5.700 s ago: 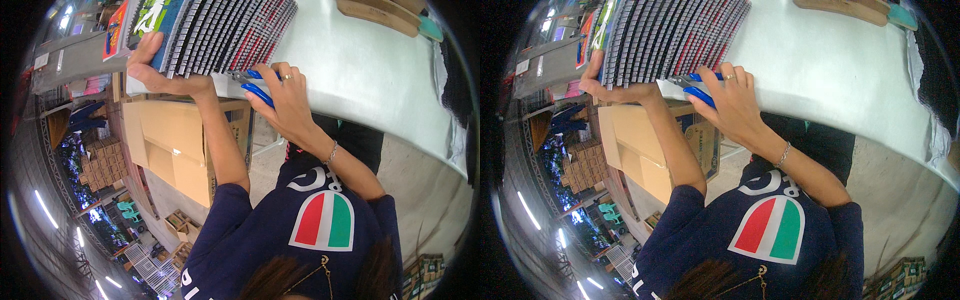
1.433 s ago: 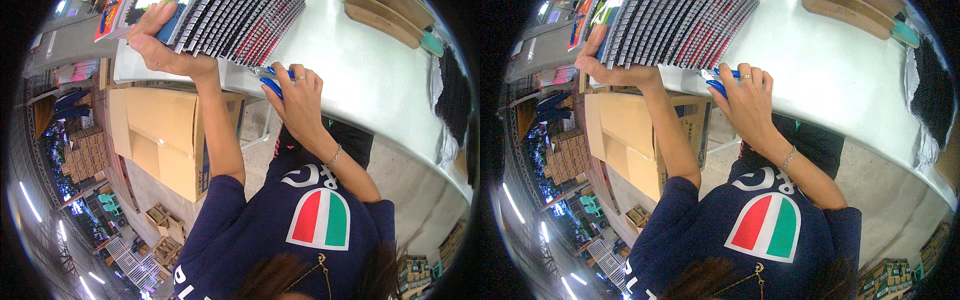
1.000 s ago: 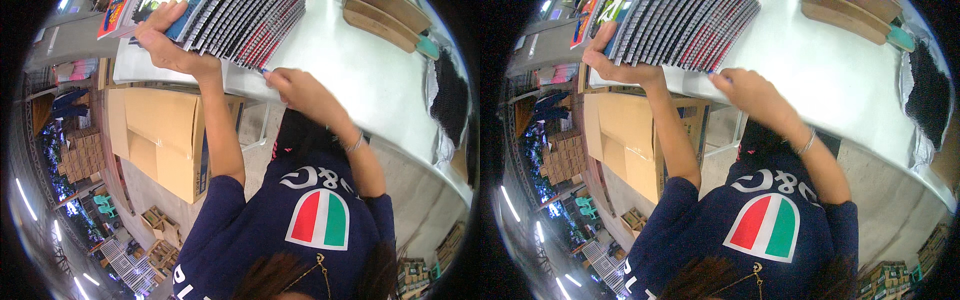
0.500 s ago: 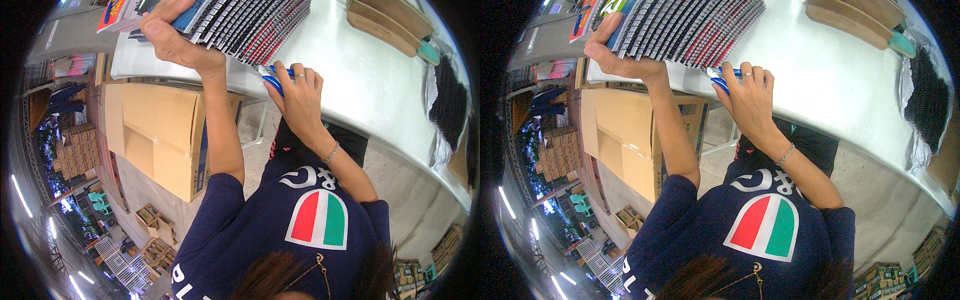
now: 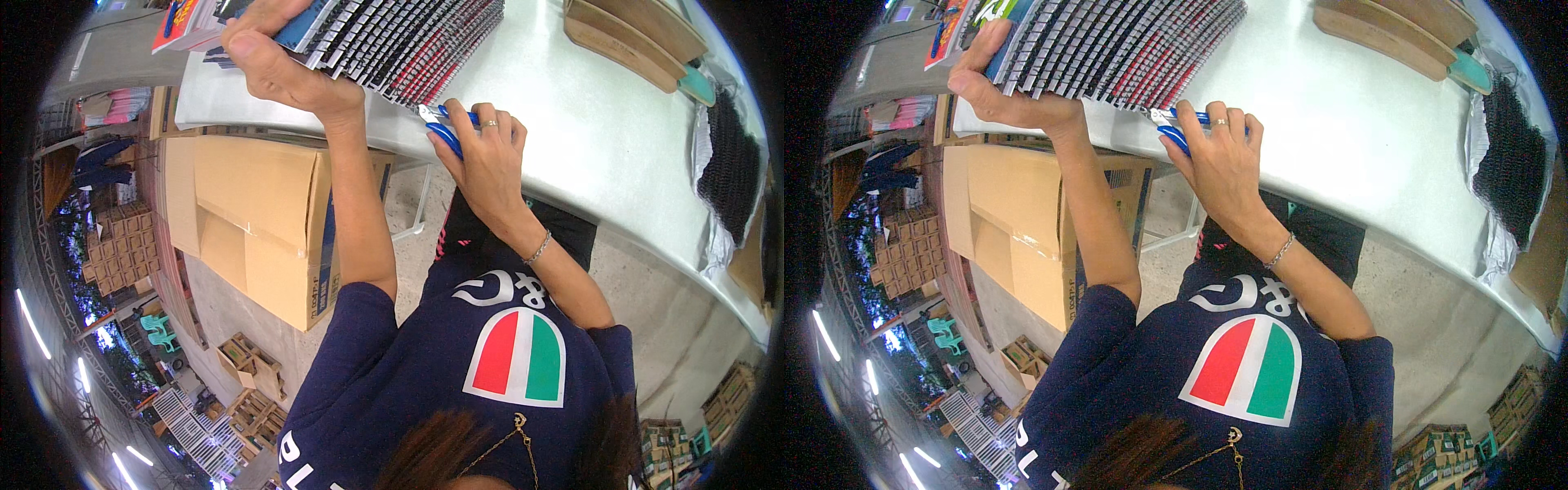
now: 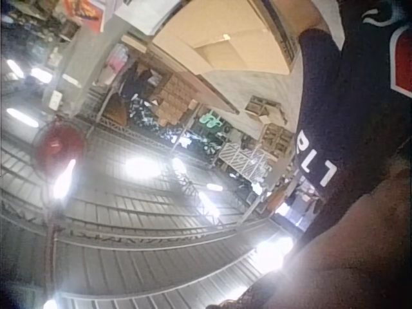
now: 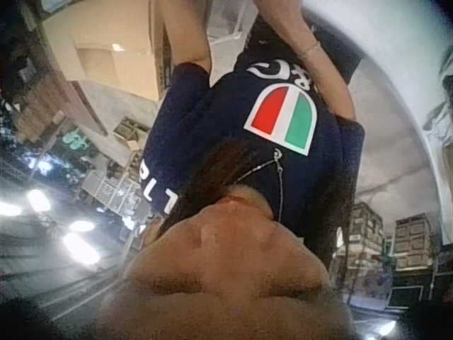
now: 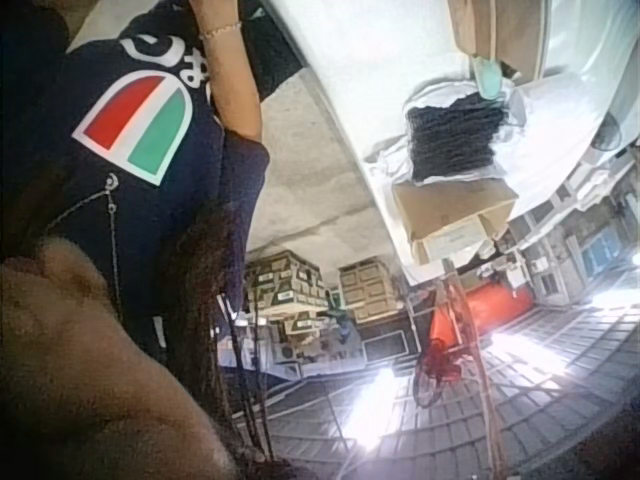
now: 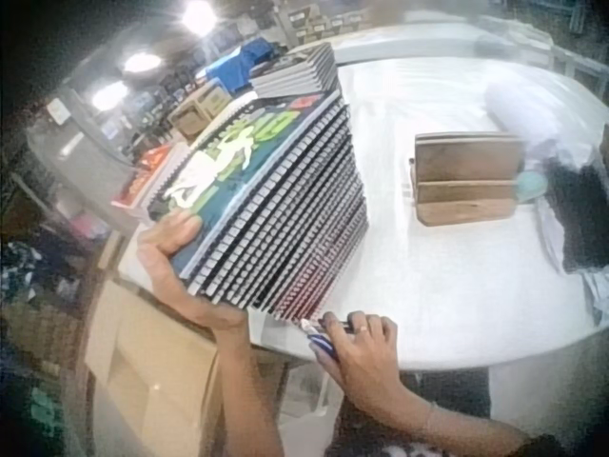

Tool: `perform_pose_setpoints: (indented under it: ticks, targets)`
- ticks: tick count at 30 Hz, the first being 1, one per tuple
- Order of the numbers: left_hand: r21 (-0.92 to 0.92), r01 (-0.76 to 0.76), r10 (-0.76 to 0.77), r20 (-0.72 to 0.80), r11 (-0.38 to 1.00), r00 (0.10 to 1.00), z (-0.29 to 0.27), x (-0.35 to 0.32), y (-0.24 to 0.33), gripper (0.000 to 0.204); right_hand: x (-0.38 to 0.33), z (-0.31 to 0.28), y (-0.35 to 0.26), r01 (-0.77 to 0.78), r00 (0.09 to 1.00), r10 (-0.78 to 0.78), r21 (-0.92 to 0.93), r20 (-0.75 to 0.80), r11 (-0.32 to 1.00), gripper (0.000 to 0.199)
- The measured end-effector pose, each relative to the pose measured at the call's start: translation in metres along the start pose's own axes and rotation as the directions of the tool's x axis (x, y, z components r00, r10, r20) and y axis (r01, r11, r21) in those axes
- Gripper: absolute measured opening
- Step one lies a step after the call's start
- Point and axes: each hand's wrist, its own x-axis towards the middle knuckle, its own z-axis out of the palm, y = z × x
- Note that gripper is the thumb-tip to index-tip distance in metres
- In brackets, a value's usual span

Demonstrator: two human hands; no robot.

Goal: The person trims the wire coil binding of a notebook using pliers, removes excess material by hand, and then repeats the process by placing a new notebook onto a binding jig and securing it.

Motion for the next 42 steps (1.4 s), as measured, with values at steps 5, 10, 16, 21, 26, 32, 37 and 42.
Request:
perform_pose_setpoints:
  ticks: [5,10,16,21,26,32,37,42]
  targets:
    - [0.038,-0.027,0.027,0.018,0.999,0.999,-0.001,0.000,0.000,0.060,-0.002,-0.001,0.000,-0.010,1.000,0.010,0.012,0.002,1.000,0.044]
    - [-0.049,0.018,-0.018,-0.001,0.999,1.000,0.002,0.000,0.000,0.058,0.000,0.000,0.001,0.001,1.000,-0.001,0.010,0.002,1.000,0.043]
    - [-0.046,0.012,-0.012,0.014,0.999,1.000,0.001,-0.001,0.000,0.058,-0.002,-0.001,0.003,-0.002,1.000,0.002,0.008,0.001,1.000,0.043]
    - [-0.074,0.042,-0.041,0.020,0.996,0.999,0.001,-0.002,-0.001,0.058,-0.005,-0.002,0.004,-0.003,1.000,0.003,0.040,-0.003,0.999,0.042]
    - [-0.042,0.020,-0.019,0.030,0.999,0.999,-0.001,-0.001,-0.003,0.059,-0.003,0.004,0.002,0.003,1.000,-0.003,0.024,-0.023,1.000,0.042]
    - [-0.044,0.018,-0.017,0.032,0.999,0.999,-0.001,0.000,-0.003,0.059,0.003,0.003,0.000,0.008,1.000,-0.010,0.070,0.023,0.997,0.037]
    - [-0.094,0.085,-0.086,-0.005,0.992,0.996,0.003,-0.003,0.001,0.058,0.014,-0.011,-0.002,-0.056,0.980,0.031,0.124,0.196,0.991,0.033]
    - [0.001,-0.008,0.008,0.021,1.000,1.000,-0.001,-0.002,0.000,0.059,-0.001,-0.016,-0.005,-0.089,0.988,0.087,0.011,0.132,0.996,0.037]
